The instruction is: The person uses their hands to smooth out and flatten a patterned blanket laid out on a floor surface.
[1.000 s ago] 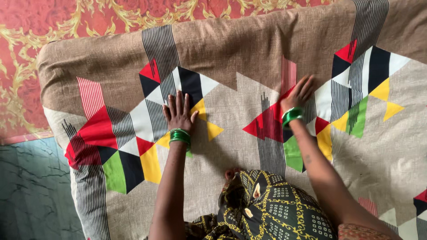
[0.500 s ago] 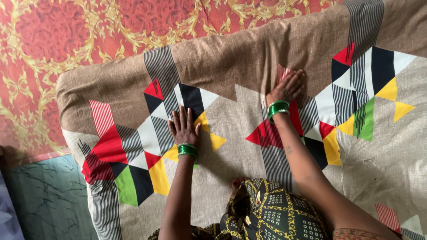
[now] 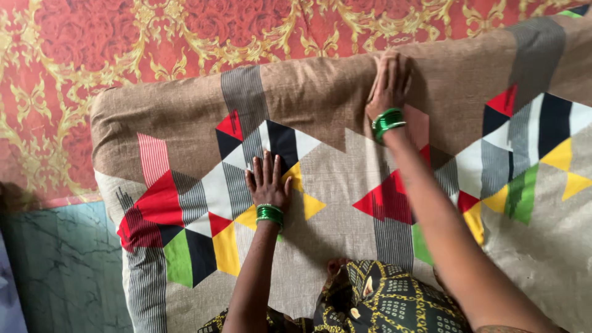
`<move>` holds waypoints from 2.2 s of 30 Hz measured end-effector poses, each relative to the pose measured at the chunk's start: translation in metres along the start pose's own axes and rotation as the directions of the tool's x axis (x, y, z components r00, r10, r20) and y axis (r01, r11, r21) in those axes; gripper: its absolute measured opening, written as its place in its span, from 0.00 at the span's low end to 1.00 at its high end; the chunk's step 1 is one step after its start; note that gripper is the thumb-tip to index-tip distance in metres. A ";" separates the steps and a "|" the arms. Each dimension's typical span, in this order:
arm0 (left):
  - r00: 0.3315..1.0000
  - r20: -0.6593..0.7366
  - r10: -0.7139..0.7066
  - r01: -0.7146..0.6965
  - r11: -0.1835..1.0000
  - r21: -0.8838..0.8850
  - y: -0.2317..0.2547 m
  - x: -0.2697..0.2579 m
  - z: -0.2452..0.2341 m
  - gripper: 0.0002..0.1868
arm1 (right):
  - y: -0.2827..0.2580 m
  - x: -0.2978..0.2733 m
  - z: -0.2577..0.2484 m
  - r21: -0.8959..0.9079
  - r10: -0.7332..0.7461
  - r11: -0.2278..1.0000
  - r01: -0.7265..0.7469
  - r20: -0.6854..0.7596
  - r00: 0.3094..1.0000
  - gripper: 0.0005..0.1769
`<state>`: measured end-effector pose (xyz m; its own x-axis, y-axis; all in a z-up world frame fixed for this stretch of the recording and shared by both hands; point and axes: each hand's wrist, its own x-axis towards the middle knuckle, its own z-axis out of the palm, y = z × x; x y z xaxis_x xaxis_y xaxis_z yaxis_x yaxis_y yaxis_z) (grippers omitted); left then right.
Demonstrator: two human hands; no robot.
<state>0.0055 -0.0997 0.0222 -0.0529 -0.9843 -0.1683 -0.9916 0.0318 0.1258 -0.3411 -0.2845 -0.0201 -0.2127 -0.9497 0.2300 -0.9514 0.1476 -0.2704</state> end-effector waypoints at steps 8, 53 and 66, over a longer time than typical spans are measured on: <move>0.995 0.096 -0.033 0.035 0.999 -0.018 -0.001 0.002 -0.004 0.40 | 0.161 -0.025 -0.027 0.209 0.127 0.975 -0.075 -0.246 0.961 0.26; 0.995 0.093 -0.039 0.045 0.997 -0.064 -0.004 0.006 -0.009 0.41 | -0.068 0.045 0.011 0.119 -0.645 0.764 0.634 0.161 0.747 0.41; 0.990 0.141 -0.025 0.024 1.000 0.004 -0.004 0.008 0.004 0.42 | 0.043 0.050 -0.004 0.404 -0.317 0.854 0.329 -0.097 0.943 0.20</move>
<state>0.0086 -0.1068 0.0165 -0.0445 -0.9504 -0.3078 -0.9930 0.0084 0.1178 -0.3933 -0.3249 -0.0160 0.0798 -0.9159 0.3933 -0.7920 -0.2978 -0.5330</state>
